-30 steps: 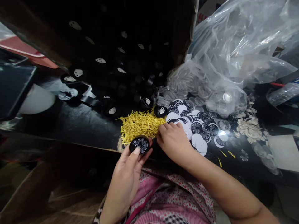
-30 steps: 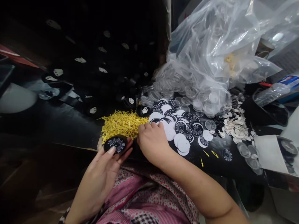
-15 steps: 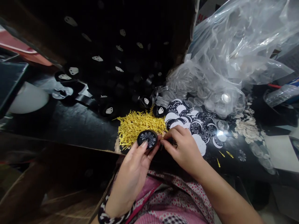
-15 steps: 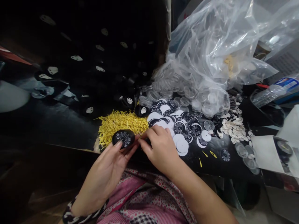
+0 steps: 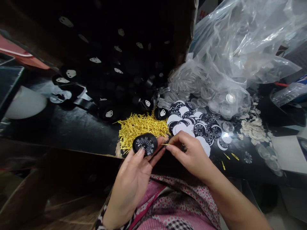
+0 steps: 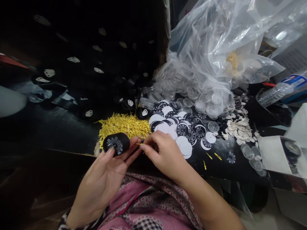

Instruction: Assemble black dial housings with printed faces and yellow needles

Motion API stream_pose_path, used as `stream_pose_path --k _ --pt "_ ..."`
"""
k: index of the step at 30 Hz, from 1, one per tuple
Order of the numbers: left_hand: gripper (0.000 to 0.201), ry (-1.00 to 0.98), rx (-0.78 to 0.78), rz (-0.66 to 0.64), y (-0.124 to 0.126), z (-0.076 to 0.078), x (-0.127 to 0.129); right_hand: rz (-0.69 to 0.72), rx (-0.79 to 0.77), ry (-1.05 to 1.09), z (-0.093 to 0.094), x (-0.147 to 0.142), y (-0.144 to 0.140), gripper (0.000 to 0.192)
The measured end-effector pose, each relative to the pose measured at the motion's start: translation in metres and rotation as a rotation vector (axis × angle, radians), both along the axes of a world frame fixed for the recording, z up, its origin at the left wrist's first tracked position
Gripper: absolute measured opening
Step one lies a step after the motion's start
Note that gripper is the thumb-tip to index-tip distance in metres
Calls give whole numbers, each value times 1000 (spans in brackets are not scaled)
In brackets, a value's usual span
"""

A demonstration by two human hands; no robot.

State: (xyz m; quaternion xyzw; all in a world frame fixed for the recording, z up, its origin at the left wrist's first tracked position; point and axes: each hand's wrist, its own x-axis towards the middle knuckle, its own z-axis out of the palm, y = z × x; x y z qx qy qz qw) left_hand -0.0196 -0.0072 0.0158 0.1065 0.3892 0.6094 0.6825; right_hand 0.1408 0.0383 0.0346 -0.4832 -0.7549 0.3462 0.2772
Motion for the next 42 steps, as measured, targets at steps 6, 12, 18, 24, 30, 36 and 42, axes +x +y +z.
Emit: stream_pose_path --k 6,12,18,24,30,36,42 --pt "25 86 -6 -3 -5 -2 2 32 209 -145 -2 -1 -3 11" --pt "40 273 -7 -23 2 -9 4 54 152 -54 9 -3 -9 11" --pt "39 469 40 -129 0 -15 15 8 60 -161 17 -9 -10 9" --pt "29 650 81 -135 -3 -4 12 -2 -21 -128 20 -6 -12 11" --pt "20 795 138 -112 -4 1 9 -1 -67 -16 24 -6 -15 15" --pt "21 875 120 -83 -8 9 6 -15 -62 -15 21 -10 -20 19" --pt "27 610 -10 -159 -1 -4 5 -25 -31 -82 18 -10 -16 20"
